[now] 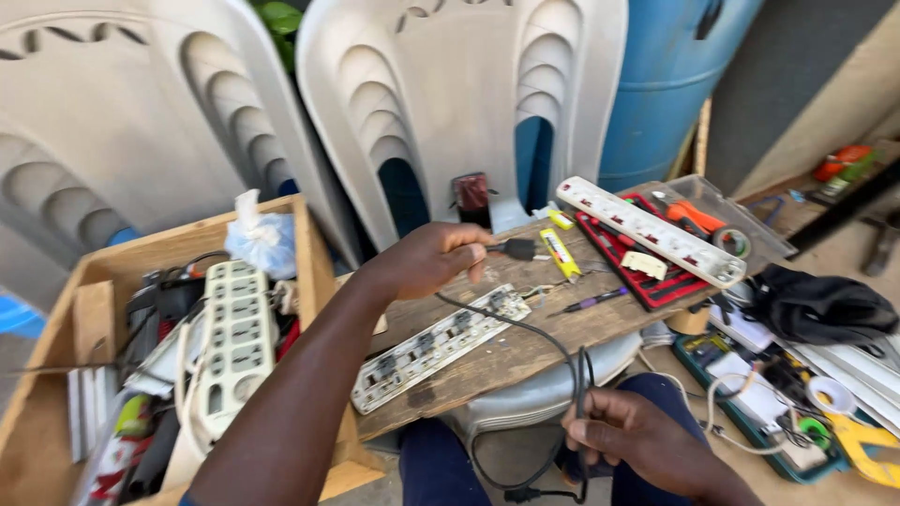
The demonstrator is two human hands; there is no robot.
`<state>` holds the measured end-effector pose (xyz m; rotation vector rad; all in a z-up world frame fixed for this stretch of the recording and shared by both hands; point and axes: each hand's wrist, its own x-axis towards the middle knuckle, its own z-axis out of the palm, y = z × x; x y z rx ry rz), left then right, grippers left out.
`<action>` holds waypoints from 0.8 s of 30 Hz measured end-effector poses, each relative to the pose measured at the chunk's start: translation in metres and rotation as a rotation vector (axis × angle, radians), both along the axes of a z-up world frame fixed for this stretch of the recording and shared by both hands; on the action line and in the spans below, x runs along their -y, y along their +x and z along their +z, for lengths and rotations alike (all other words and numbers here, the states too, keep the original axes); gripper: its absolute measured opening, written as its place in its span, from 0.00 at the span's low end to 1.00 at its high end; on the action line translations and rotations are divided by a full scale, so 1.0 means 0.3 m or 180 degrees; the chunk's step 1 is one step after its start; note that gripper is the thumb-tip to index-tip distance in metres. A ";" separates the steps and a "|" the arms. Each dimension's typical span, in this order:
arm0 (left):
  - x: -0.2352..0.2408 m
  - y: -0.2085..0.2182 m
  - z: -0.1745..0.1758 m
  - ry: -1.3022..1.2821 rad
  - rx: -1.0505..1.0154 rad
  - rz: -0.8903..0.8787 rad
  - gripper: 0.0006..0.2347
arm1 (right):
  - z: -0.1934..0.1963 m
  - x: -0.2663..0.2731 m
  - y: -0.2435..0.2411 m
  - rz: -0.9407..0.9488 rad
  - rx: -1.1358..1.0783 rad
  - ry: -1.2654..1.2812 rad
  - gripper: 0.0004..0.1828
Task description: The person uses a screwdriver to loosen screws on a power strip's internal wiring, then selects a black power cord from a pile of cables. They strip the cord's end with pliers and prepare to connect it to the power strip.
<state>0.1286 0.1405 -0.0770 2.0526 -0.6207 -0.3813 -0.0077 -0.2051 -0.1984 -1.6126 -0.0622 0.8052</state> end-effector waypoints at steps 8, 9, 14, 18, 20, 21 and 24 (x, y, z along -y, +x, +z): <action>-0.002 -0.026 -0.047 -0.0059 0.0143 0.0280 0.16 | -0.032 -0.033 -0.009 -0.0434 0.0520 0.1175 0.10; 0.005 -0.037 -0.041 -0.0032 0.0050 0.0376 0.15 | -0.036 -0.026 -0.012 -0.0382 0.0515 0.1380 0.10; 0.010 -0.046 -0.024 0.0057 0.0134 0.0476 0.14 | -0.057 -0.003 -0.004 -0.0704 0.0557 0.1735 0.11; 0.008 -0.043 -0.037 -0.0080 0.0068 0.0644 0.17 | -0.051 0.007 0.003 -0.1336 0.0586 0.2092 0.11; -0.004 -0.038 -0.053 -0.0094 0.0118 0.0668 0.17 | -0.057 0.004 0.012 -0.1551 0.0614 0.2204 0.11; -0.007 -0.038 -0.059 -0.0119 0.0109 0.0609 0.15 | -0.059 0.003 0.016 -0.1611 0.0632 0.2369 0.12; 0.004 -0.049 -0.041 -0.0203 -0.0077 0.0612 0.15 | -0.057 -0.003 0.028 -0.1682 0.0693 0.2540 0.13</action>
